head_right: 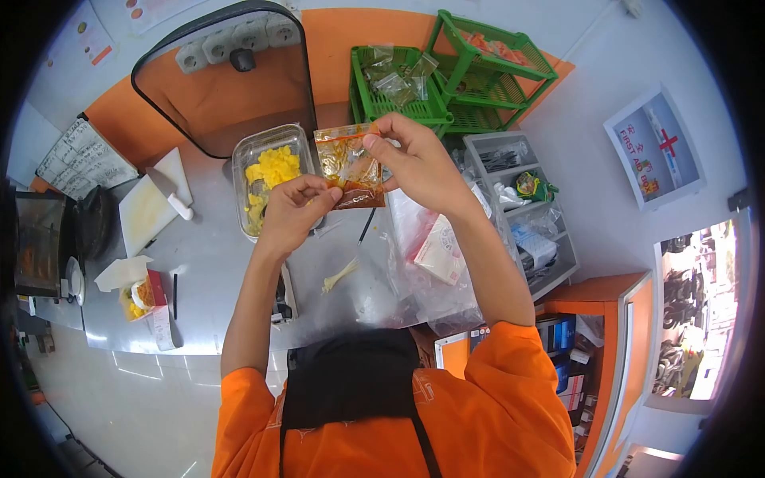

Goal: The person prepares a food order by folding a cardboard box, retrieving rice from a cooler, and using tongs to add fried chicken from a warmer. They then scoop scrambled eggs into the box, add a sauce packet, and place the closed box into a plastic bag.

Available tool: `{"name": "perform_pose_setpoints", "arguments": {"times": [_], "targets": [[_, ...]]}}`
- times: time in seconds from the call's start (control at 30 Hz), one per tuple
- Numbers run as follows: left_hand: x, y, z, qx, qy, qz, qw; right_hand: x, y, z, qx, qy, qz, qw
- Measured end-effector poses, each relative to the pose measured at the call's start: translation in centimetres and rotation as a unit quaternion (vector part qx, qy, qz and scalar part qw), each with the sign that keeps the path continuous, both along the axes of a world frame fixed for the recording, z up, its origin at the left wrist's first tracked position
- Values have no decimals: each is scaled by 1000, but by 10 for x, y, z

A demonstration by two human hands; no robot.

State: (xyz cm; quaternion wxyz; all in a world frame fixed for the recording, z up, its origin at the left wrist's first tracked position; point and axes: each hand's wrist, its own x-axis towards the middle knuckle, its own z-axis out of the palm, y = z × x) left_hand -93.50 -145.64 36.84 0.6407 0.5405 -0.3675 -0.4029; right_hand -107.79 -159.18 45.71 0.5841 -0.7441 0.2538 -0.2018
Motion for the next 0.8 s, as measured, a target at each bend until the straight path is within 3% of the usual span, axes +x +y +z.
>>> {"name": "perform_pose_setpoints", "arguments": {"times": [0.27,0.37,0.47,0.8], "targets": [[2,4,2,-2,27,-1,1000,0,1,-1,-4,-14,23,1000],[7,2,-12,-30,156,-5,987,0,2,3,9,-19,23,1000],[9,9,-8,-52,169,-63,982,-2,0,6,10,-23,25,999],[8,23,-13,-22,167,-35,985,-6,1,5,-9,-10,37,999]]}}
